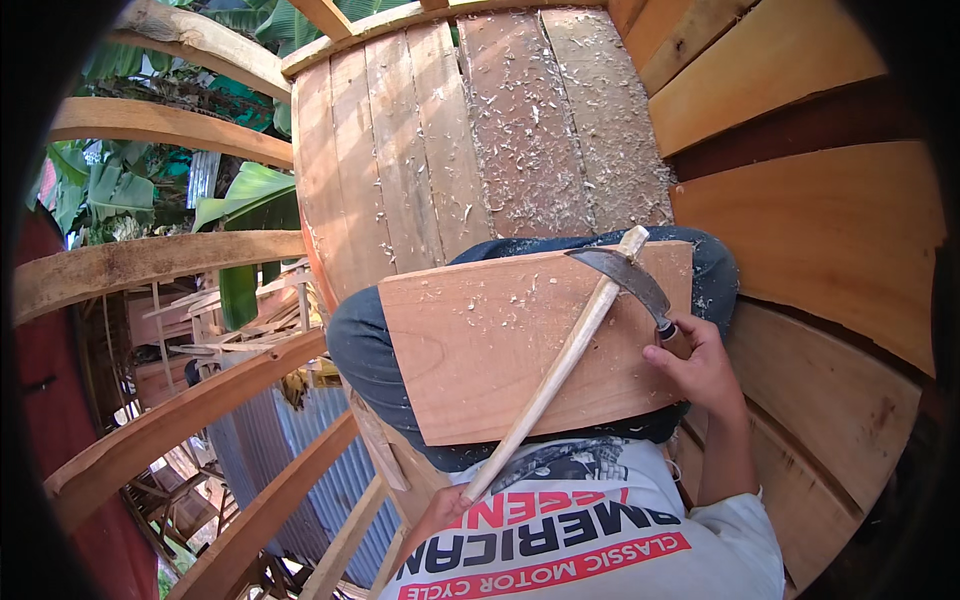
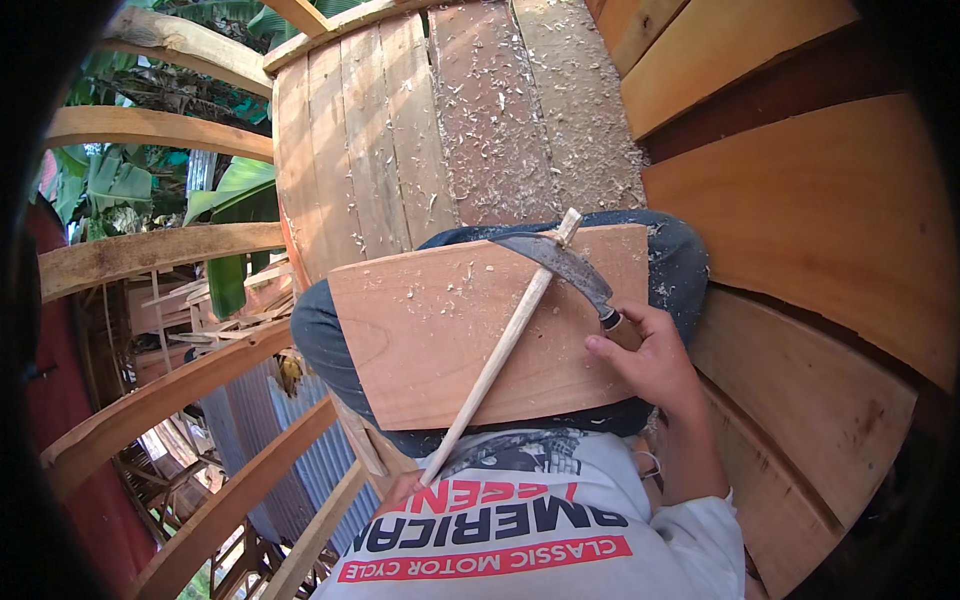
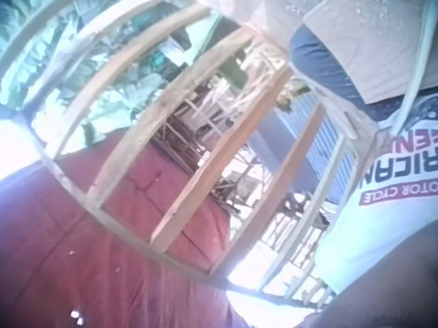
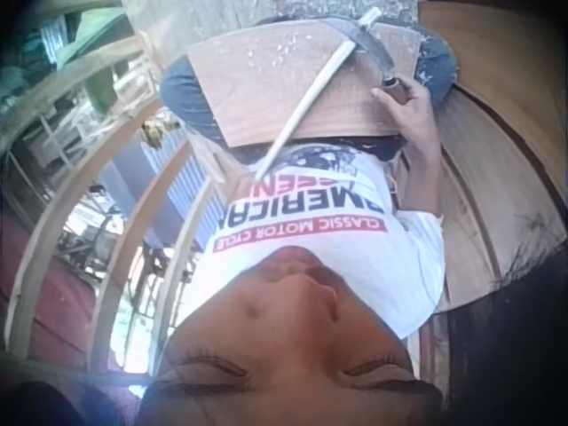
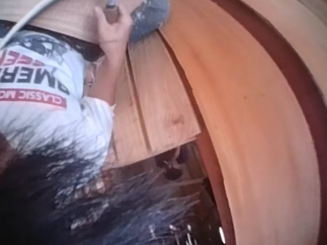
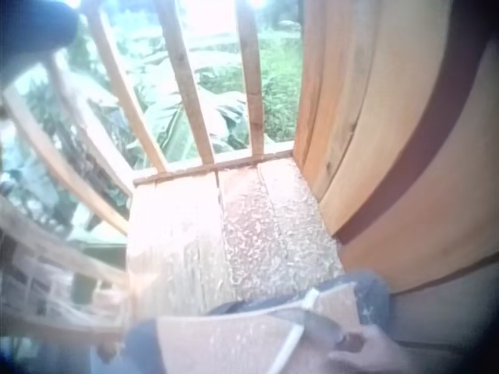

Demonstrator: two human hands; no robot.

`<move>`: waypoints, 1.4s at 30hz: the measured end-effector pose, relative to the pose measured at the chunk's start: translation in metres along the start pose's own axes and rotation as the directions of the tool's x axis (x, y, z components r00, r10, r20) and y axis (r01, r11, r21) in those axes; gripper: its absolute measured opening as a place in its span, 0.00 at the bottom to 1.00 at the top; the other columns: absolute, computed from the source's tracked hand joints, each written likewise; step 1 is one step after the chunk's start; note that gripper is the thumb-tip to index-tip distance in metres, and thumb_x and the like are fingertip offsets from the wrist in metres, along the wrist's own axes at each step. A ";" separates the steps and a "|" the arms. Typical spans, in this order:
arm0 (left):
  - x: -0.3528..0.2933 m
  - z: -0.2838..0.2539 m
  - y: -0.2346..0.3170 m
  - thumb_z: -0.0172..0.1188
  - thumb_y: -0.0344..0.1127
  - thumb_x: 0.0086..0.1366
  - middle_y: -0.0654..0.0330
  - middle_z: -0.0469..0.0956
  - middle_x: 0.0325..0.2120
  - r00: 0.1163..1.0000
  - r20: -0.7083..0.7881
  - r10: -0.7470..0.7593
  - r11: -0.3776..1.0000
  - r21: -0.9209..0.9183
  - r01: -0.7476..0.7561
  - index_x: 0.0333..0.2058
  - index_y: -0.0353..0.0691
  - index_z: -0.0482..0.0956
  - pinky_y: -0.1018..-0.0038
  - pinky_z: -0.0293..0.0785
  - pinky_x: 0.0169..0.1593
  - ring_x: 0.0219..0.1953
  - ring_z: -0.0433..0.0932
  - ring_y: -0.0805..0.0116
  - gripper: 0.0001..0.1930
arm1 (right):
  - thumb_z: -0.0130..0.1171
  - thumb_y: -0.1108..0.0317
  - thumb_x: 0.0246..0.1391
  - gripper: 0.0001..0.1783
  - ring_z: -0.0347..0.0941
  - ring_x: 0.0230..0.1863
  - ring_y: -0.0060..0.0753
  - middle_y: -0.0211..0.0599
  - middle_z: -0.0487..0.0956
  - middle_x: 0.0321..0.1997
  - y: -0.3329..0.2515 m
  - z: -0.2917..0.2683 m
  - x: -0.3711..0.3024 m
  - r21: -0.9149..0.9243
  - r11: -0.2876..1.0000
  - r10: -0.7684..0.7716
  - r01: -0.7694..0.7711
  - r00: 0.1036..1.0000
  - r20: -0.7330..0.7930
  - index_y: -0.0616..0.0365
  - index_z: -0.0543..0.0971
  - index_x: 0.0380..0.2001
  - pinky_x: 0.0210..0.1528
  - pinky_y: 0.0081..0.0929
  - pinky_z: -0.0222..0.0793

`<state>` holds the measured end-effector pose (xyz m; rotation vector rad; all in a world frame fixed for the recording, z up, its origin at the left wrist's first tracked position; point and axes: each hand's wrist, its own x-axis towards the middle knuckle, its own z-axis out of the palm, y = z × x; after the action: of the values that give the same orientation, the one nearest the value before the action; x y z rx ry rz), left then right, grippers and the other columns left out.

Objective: The person sits on the floor of a wooden structure and uses a curved knife to shave and shape a long, thin piece of wood. They hold the wood on their lap and repeatedly scrape the blade along its length to remove bark and smooth the surface.

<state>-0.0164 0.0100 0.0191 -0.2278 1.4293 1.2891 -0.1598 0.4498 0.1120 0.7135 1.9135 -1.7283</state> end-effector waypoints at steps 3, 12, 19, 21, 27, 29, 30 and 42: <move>-0.002 0.004 0.022 0.47 0.62 0.65 0.56 0.77 0.35 0.999 0.030 -0.045 0.999 -0.013 0.046 0.46 0.26 0.73 0.76 0.70 0.44 0.39 0.73 0.72 0.35 | 0.63 0.70 0.49 0.12 0.71 0.35 0.20 0.32 0.77 0.30 0.001 0.013 -0.014 -0.046 0.998 -0.041 0.047 0.993 0.114 0.64 0.77 0.37 0.39 0.22 0.68; 0.004 -0.001 -0.002 0.45 0.62 0.65 0.57 0.77 0.32 0.997 0.015 0.080 0.996 0.029 -0.080 0.44 0.26 0.73 0.75 0.70 0.43 0.37 0.73 0.73 0.36 | 0.64 0.71 0.48 0.12 0.70 0.34 0.19 0.32 0.77 0.31 -0.001 0.017 -0.015 -0.092 0.984 -0.148 0.156 0.985 0.088 0.64 0.76 0.35 0.38 0.20 0.66; -0.003 0.007 0.033 0.44 0.62 0.66 0.58 0.77 0.31 1.000 0.011 -0.017 0.997 -0.079 0.018 0.43 0.26 0.74 0.75 0.70 0.42 0.37 0.73 0.73 0.35 | 0.62 0.72 0.50 0.09 0.68 0.31 0.15 0.26 0.74 0.26 0.004 0.021 -0.013 -0.087 0.972 -0.212 0.220 0.973 0.087 0.63 0.74 0.32 0.34 0.17 0.65; -0.002 0.012 0.033 0.44 0.61 0.66 0.58 0.77 0.31 0.999 0.009 0.032 0.998 -0.052 -0.032 0.43 0.26 0.74 0.75 0.71 0.41 0.36 0.74 0.73 0.35 | 0.62 0.71 0.50 0.09 0.67 0.30 0.15 0.25 0.73 0.24 0.004 0.012 -0.001 0.002 0.965 -0.255 0.262 0.941 -0.223 0.62 0.73 0.31 0.32 0.17 0.64; -0.004 0.004 0.049 0.45 0.61 0.66 0.59 0.77 0.32 0.998 0.021 0.061 0.997 0.035 -0.062 0.43 0.26 0.74 0.76 0.71 0.39 0.35 0.73 0.73 0.34 | 0.64 0.74 0.47 0.09 0.70 0.28 0.17 0.25 0.75 0.25 0.004 0.005 -0.005 0.021 0.989 -0.144 0.149 0.978 -0.151 0.62 0.74 0.31 0.33 0.19 0.67; 0.001 0.005 0.054 0.45 0.61 0.66 0.58 0.77 0.32 1.000 0.018 0.008 0.997 0.072 -0.009 0.43 0.26 0.74 0.76 0.71 0.40 0.35 0.73 0.73 0.34 | 0.63 0.74 0.48 0.08 0.68 0.24 0.15 0.23 0.73 0.21 0.019 0.010 0.001 -0.083 0.952 -0.306 0.294 0.916 -0.260 0.61 0.73 0.29 0.27 0.19 0.65; 0.001 0.006 0.058 0.45 0.61 0.66 0.58 0.77 0.31 1.000 0.011 0.026 0.998 0.062 -0.027 0.43 0.26 0.74 0.75 0.71 0.39 0.35 0.73 0.73 0.34 | 0.63 0.75 0.48 0.08 0.68 0.25 0.15 0.24 0.73 0.21 0.018 0.015 -0.002 -0.127 0.956 -0.289 0.263 0.916 -0.280 0.61 0.73 0.29 0.27 0.19 0.64; 0.000 0.011 0.062 0.44 0.64 0.64 0.57 0.77 0.29 0.997 -0.013 0.070 0.996 0.064 -0.069 0.40 0.26 0.74 0.74 0.71 0.37 0.33 0.73 0.73 0.36 | 0.60 0.78 0.48 0.08 0.72 0.24 0.13 0.42 0.73 0.17 0.020 0.034 0.004 -0.450 0.834 -0.511 0.319 0.754 -0.412 0.63 0.72 0.31 0.23 0.18 0.64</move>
<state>-0.0560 0.0422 0.0565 -0.1466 1.5008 1.2983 -0.1497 0.4176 0.0904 0.6866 2.8704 -1.4342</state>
